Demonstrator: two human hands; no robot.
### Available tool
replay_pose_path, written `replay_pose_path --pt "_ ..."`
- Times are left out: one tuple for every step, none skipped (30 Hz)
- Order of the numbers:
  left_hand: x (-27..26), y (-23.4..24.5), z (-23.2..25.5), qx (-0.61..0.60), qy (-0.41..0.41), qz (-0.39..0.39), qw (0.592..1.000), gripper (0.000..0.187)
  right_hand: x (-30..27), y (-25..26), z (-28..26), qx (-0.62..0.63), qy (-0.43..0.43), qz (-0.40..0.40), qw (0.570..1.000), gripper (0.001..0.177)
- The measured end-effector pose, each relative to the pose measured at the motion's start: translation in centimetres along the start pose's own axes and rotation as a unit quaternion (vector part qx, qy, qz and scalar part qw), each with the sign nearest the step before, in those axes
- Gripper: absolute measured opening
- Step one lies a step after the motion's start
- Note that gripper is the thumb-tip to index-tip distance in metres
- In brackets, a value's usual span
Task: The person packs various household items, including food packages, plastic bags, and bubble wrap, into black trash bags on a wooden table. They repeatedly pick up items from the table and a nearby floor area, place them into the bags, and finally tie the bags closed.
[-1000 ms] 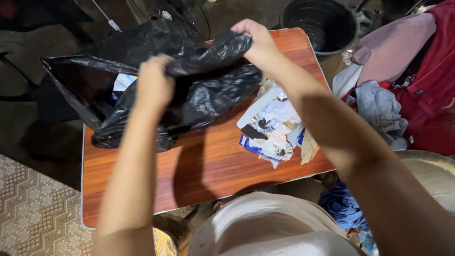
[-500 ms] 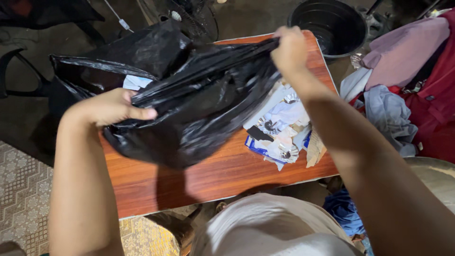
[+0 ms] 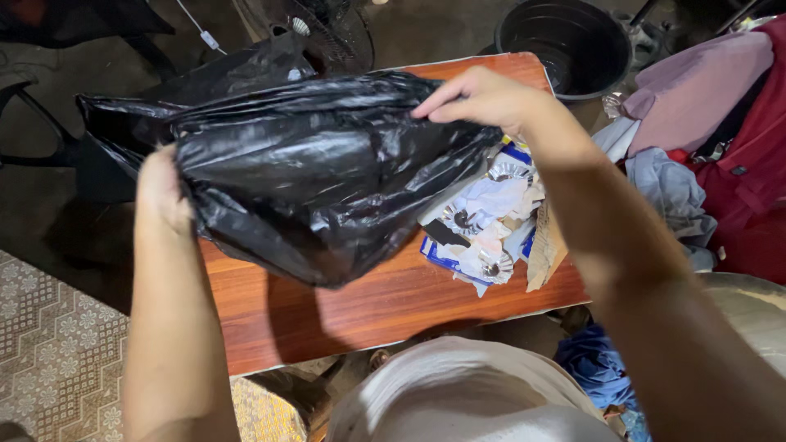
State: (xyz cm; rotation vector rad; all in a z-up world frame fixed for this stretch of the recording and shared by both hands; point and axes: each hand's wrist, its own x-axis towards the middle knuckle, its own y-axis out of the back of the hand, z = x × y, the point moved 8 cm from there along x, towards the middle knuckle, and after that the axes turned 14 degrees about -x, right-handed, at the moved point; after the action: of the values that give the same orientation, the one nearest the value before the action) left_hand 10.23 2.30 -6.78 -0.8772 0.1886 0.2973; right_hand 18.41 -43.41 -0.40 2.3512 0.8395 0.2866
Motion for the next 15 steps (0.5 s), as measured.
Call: replay_pose_path --pt "-0.2 -0.5 0.6 -0.008 -0.006 -0.037 0.999 0.039 0.3 0.0 0.4 -0.157 -0.010 0.024 0.987 0.039" --pt "-0.7 -0.8 1.2 -0.009 -0.010 -0.074 0.997 0.041 0.3 0.2 0.6 -0.309 -0.021 0.047 0.950 0.040" --pt "-1.0 -1.3 1.6 0.018 -0.003 -0.110 0.994 0.044 0.2 0.9 1.5 -0.382 -0.093 0.072 0.917 0.052" --pt "-1.3 -1.9 1.6 0.057 0.003 -0.145 0.988 0.047 0.2 1.4 2.1 -0.450 -0.164 0.095 0.873 0.065" --pt "-1.8 -2.4 1.7 0.134 0.012 -0.183 0.974 0.050 0.1 2.2 2.5 -0.514 -0.229 0.118 0.818 0.077" --pt "-2.1 -3.3 1.5 0.226 0.021 -0.216 0.950 0.052 -0.2 2.5 3.2 -0.532 -0.278 0.091 0.794 0.081" --pt "-2.5 -4.1 0.6 0.349 0.031 -0.235 0.907 0.054 -0.6 2.7 4.2 -0.547 -0.325 0.062 0.769 0.085" --pt "-2.7 -5.3 -0.7 0.466 0.042 -0.251 0.848 0.056 -1.0 3.0 5.4 -0.560 -0.370 0.033 0.741 0.090" --pt "-3.2 -6.4 -2.1 0.574 0.051 -0.263 0.774 0.058 -1.0 3.5 6.6 -0.556 -0.384 0.013 0.737 0.084" --pt "-3.5 -7.2 -2.1 0.652 0.007 -0.201 0.731 0.072 -1.0 4.1 8.1 -0.551 -0.398 -0.007 0.733 0.079" --pt "-3.8 -8.0 -2.1 0.721 -0.037 -0.136 0.678 0.088 -0.9 4.5 9.8 -0.547 -0.411 -0.026 0.729 0.077" --pt "-4.3 -8.9 -1.7 0.780 -0.081 -0.070 0.616 0.105 -0.6 4.7 11.6 -0.538 -0.417 -0.043 0.731 0.074" --pt "-4.5 -9.3 -2.0 0.813 -0.067 -0.045 0.577 0.115 -0.4 4.7 13.5 -0.529 -0.424 -0.061 0.732 0.072" --pt "-4.3 -9.6 -2.3 0.842 -0.053 -0.020 0.536 0.125 -0.3 4.7 15.4 -0.521 -0.430 -0.079 0.733 0.070" --pt "-4.0 -9.9 -2.5 0.869 -0.039 0.004 0.493 0.136 0.1 4.6 17.0 -0.516 -0.423 -0.072 0.742 0.065"
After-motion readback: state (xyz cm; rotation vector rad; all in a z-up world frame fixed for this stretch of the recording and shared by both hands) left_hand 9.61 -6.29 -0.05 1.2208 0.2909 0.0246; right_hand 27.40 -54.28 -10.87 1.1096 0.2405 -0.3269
